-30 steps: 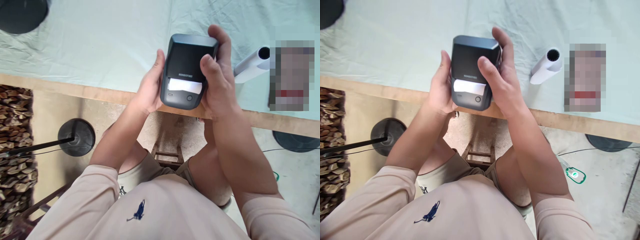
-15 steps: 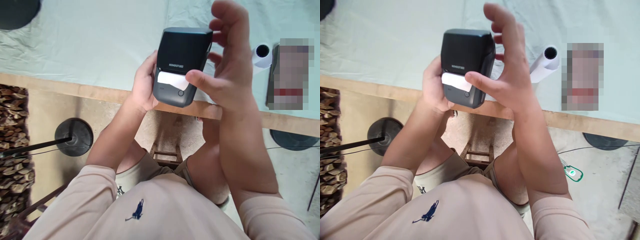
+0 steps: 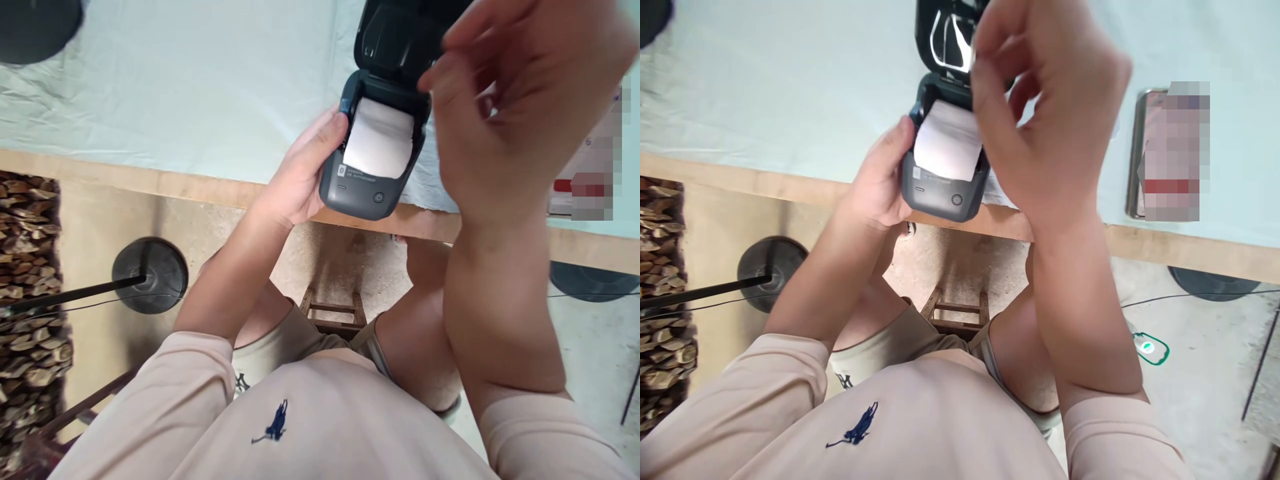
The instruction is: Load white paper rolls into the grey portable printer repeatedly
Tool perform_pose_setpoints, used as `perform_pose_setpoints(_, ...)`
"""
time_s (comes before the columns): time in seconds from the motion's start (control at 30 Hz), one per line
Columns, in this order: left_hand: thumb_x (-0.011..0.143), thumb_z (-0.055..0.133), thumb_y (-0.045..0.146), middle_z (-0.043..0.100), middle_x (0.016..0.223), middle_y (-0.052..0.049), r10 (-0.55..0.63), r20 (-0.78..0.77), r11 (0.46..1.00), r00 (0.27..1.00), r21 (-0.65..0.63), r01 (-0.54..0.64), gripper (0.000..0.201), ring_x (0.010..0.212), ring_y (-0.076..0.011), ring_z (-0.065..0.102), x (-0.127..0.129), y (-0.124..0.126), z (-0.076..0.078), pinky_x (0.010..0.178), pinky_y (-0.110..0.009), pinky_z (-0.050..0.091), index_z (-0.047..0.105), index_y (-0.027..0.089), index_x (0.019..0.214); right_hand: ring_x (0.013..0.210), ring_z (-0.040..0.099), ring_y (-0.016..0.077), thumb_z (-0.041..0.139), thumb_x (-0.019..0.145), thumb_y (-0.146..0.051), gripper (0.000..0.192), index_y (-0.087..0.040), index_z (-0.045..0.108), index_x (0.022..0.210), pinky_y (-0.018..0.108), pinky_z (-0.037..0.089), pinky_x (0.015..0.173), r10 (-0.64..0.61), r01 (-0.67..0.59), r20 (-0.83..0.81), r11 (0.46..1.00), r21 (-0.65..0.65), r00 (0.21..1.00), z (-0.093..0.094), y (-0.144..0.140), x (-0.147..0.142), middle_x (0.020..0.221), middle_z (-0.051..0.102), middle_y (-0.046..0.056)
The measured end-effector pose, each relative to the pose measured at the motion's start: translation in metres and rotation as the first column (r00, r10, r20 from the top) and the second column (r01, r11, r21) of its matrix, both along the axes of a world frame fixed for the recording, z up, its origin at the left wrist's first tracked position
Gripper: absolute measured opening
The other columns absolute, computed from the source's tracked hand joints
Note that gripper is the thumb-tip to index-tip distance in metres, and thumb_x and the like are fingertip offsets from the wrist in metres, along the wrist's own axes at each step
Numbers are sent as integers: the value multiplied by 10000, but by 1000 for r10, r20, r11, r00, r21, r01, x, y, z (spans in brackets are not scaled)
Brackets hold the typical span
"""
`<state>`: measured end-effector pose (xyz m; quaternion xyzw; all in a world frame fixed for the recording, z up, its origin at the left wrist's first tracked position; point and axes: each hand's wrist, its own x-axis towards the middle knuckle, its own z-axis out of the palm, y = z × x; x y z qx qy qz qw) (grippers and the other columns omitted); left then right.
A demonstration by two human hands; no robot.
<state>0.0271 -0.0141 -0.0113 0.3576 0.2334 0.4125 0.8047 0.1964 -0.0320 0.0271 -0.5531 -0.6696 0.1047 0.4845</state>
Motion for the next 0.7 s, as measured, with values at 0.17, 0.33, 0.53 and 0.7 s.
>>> perform_pose_setpoints(0.17,954,523,263,706,1158,-39,-25,-22,999,999,-21,25,277,1279,-219,610,-1,-3,5,896,-255,591,654,203,1190,680,568,150,664,720,-297,324,-304,662,1044,403,503,750,86,70,415,936,-345,906,8,-12,3,948,711,-36)
perform_pose_setpoints(0.33,947,468,155,736,1098,-20,-19,-43,990,999,-138,13,354,1344,-223,548,-1,-5,11,1069,-289,516,664,274,1217,807,616,211,723,661,-342,544,-390,594,1187,401,528,765,209,-21,473,928,-373,856,-2,-4,14,871,679,-39)
perform_pose_setpoints(0.53,929,516,194,736,1006,-44,31,-68,980,997,-196,-44,295,1322,-248,576,0,-3,12,972,-283,570,656,239,1185,769,626,149,693,651,-216,504,-338,614,1133,400,539,835,171,-42,335,932,-361,926,14,-13,5,949,670,-59)
perform_pose_setpoints(0.7,968,461,298,730,948,-33,47,-7,999,999,-7,-47,251,1088,-201,700,-1,1,0,811,-249,592,679,177,998,660,553,79,420,717,-159,431,-220,547,1124,253,292,426,91,-171,-485,978,-122,870,5,-6,-5,1027,603,13)
